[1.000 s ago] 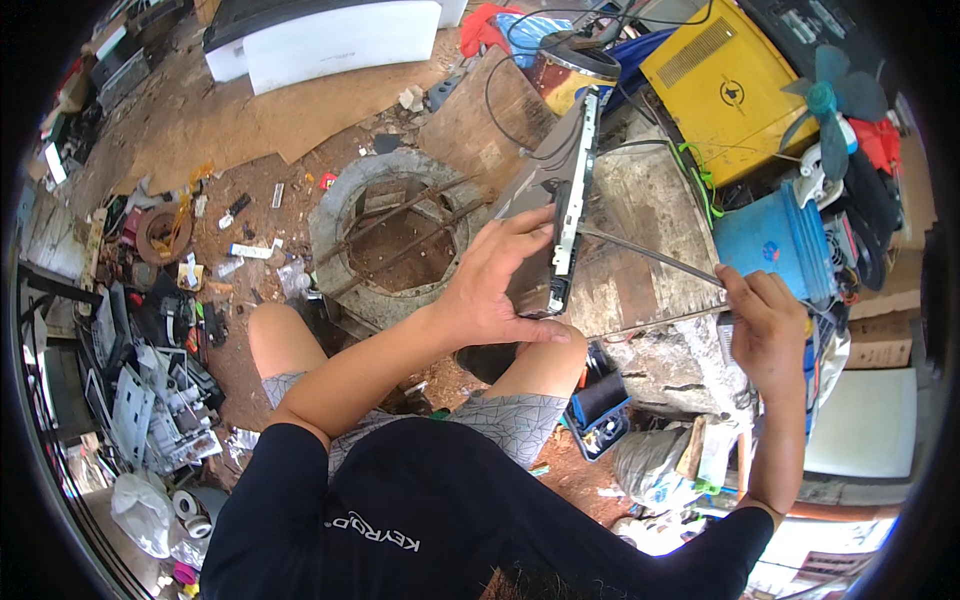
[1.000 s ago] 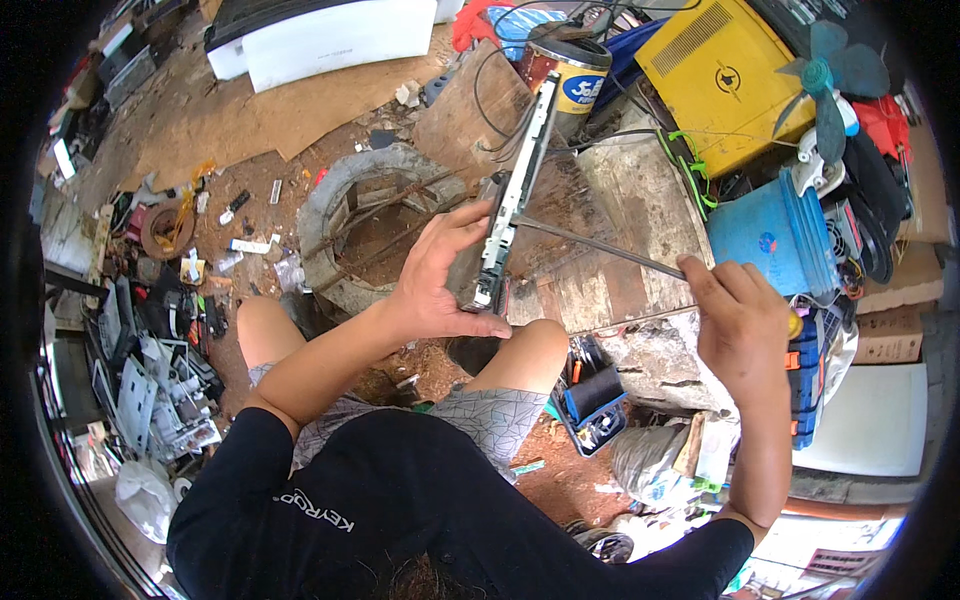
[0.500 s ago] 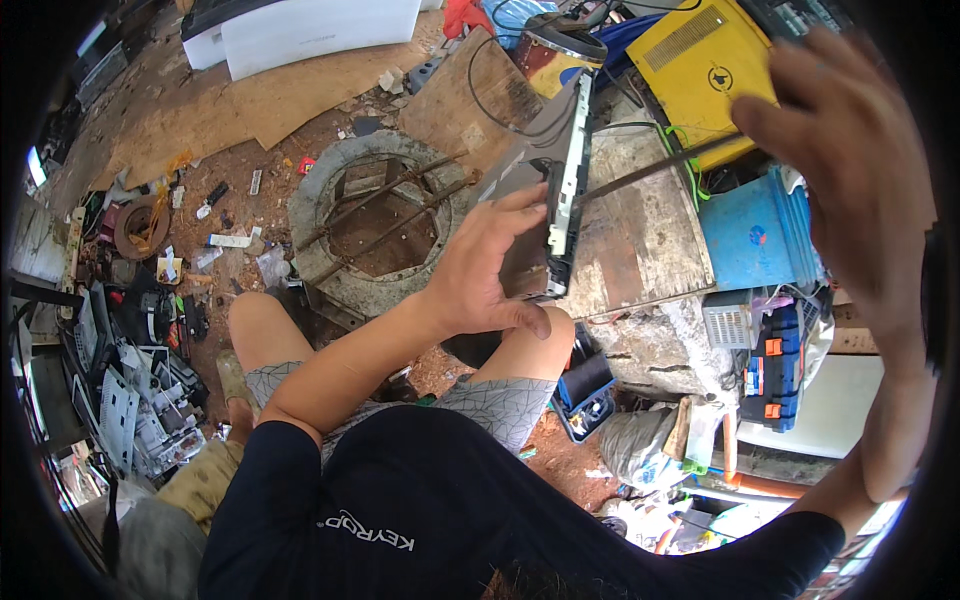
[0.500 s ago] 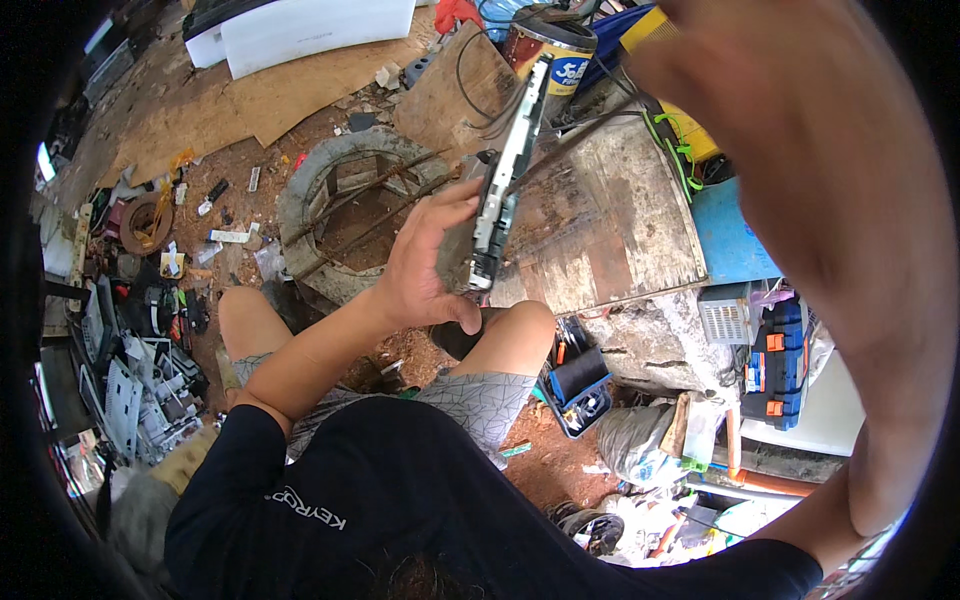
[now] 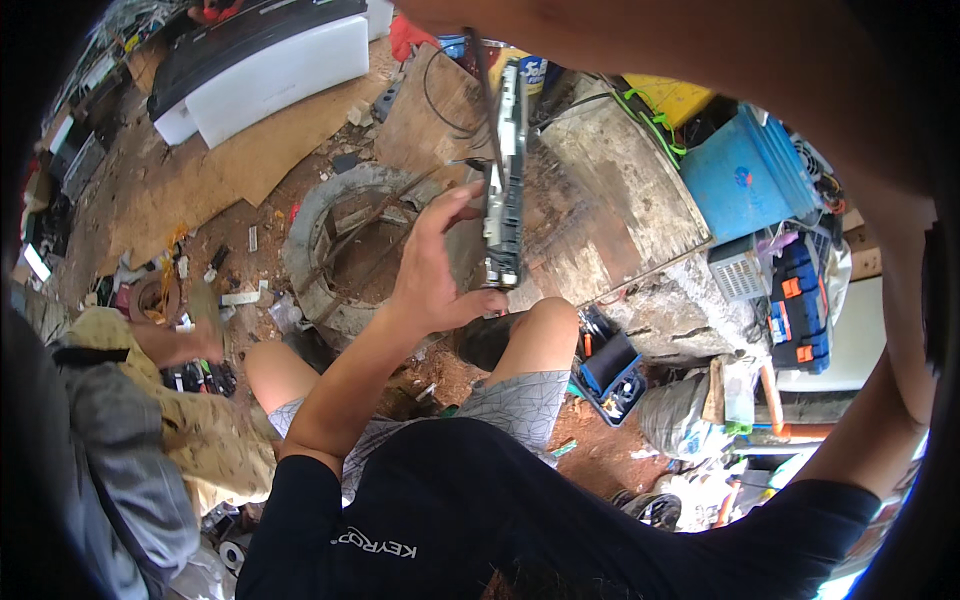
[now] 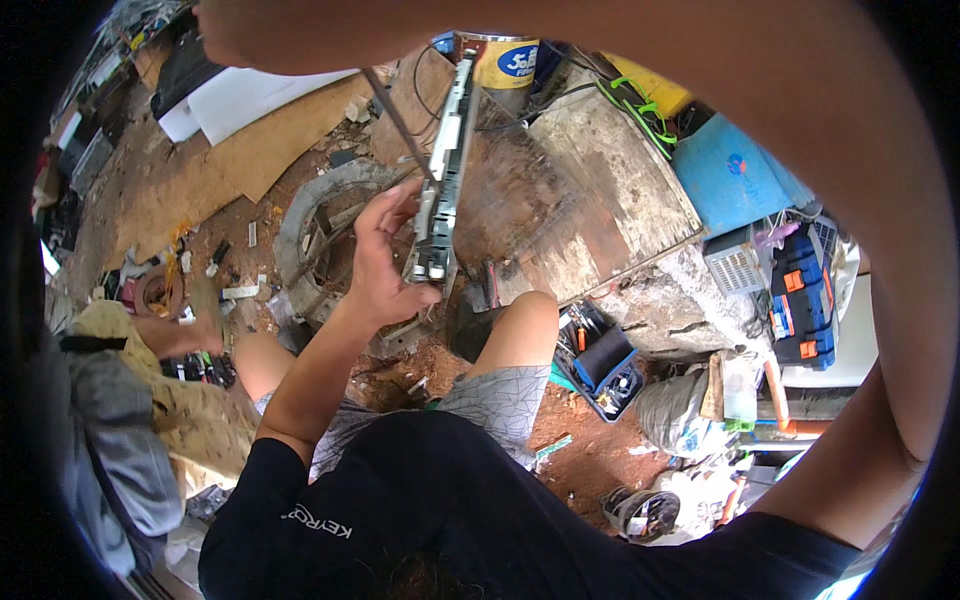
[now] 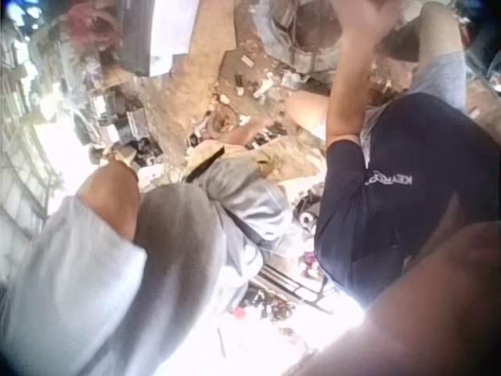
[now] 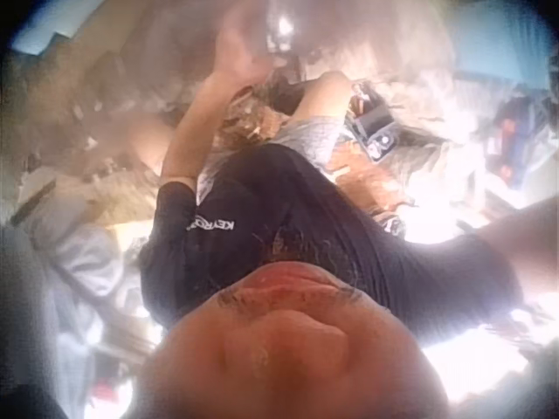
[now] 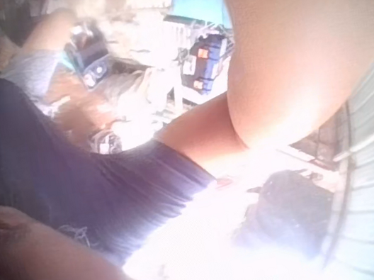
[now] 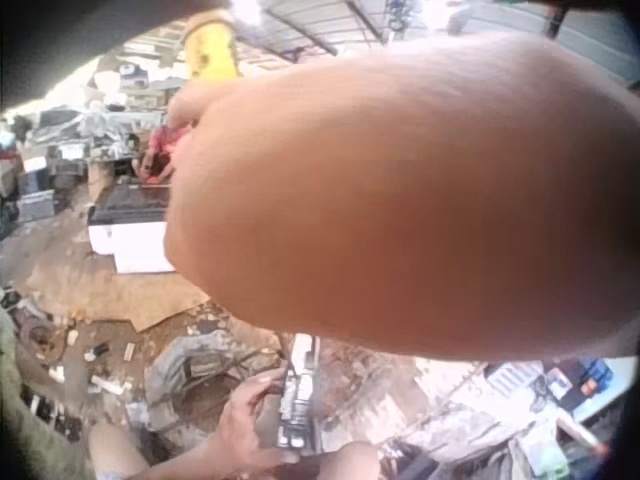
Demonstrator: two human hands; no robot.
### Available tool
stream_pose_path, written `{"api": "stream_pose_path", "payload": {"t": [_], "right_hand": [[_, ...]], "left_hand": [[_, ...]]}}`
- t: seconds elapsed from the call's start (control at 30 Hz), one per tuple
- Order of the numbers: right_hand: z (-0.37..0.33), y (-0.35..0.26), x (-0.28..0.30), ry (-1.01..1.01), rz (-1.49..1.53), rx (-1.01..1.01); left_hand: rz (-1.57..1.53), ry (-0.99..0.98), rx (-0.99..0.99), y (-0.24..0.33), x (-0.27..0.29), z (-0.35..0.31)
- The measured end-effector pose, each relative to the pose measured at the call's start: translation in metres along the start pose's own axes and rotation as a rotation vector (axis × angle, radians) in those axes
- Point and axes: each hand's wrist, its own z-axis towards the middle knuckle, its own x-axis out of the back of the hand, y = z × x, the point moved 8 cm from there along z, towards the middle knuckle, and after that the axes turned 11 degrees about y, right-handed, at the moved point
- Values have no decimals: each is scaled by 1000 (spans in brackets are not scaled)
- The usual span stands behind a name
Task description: The person removes screws from a monitor panel using a screwdriver, detaches metal casing with pliers, and separates internal layers of the screen by hand.
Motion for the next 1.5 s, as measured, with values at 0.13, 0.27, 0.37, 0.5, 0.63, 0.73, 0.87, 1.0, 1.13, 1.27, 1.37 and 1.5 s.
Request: {"api": "stream_pose_path", "payload": {"t": [0.13,0.27,0.37,0.5,0.63,0.73,0.87,1.0,1.13,1.27,1.37,1.5], "right_hand": [[-7,-1,1,32,9,-15],[-9,-3,2,53,6,-11],[-9,-4,3,59,4,-1],[-5,-4,5,73,-1,9],[-1,-4,7,73,-22,29],[6,-7,7,75,-43,57],[21,-6,10,98,-88,102],[32,8,12,193,-156,144],[20,37,-38,103,296,-355],[-39,-27,-148,-52,1250,-1301],[-28,-101,-172,118,1919,-1256],[-13,-122,-186,303,2038,-1311]], "left_hand": [[165,-104,-102,6,1,7],[186,-198,-121,7,4,13],[156,-233,-148,11,6,20],[112,-260,-138,16,6,28],[133,-292,-156,19,4,31],[144,-290,-168,19,6,31],[153,-282,-170,19,8,29],[137,-275,-166,18,6,28],[144,-268,-163,18,0,27],[139,-263,-121,16,-1,26],[183,-293,-143,17,-2,25],[174,-275,-161,14,2,26]]}}
